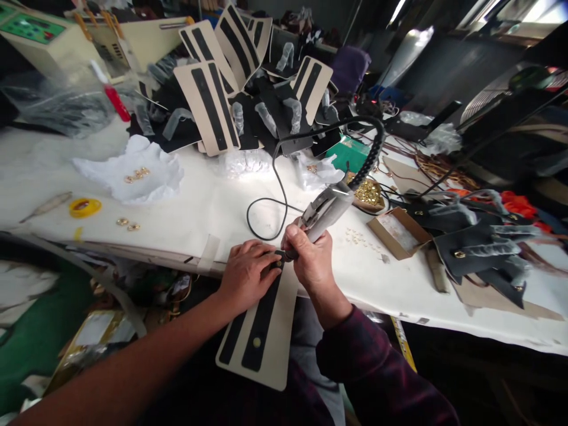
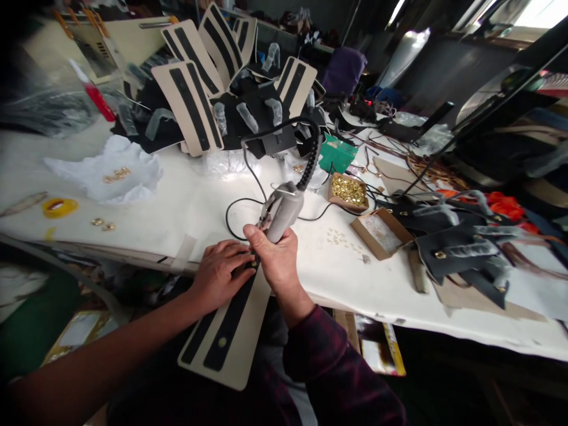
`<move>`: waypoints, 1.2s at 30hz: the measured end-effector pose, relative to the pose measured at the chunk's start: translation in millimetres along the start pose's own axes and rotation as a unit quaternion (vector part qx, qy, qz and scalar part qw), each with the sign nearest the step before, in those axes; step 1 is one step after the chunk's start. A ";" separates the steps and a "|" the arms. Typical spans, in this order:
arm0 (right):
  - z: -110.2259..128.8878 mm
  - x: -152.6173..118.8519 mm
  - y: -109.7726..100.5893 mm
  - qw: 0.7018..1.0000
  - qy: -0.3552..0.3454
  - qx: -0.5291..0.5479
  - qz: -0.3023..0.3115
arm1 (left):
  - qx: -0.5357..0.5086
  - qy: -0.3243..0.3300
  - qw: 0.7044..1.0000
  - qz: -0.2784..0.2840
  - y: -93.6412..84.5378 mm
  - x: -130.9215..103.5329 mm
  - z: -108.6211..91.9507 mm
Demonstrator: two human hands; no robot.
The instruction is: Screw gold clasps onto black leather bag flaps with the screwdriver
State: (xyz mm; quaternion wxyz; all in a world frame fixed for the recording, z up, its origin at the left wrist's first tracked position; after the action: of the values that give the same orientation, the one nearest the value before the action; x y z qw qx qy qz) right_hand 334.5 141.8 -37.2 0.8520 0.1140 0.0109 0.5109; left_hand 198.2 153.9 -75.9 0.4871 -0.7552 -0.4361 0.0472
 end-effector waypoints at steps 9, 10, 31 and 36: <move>-0.9 -1.4 12.3 0.998 -0.020 0.004 0.051 | 0.005 0.001 1.000 0.008 -1.0 0.4 -1.7; -1.1 -1.4 13.1 0.998 -0.019 0.000 0.053 | 0.006 0.000 1.000 0.009 -0.9 0.4 -1.6; 1.0 -2.2 17.9 0.995 -0.016 -0.056 0.085 | 0.011 0.001 1.000 0.016 0.6 0.4 -2.3; 2.0 -2.4 19.0 0.993 -0.019 -0.057 0.104 | 0.007 -0.002 1.000 0.018 0.9 0.1 -1.9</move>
State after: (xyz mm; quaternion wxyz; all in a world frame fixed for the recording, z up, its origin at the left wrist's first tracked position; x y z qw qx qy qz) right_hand 317.1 147.9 -31.5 0.7996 0.0757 -0.0458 0.5940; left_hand 199.8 152.5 -75.6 0.4905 -0.7593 -0.4233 0.0609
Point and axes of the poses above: each hand's wrist, its own x-axis towards the middle knuckle, its own y-axis out of the palm, z = x × y, the point moved 8 cm from there along x, towards the middle knuckle, and after that the axes turned 1 degree about -z, right-handed, at the moved point
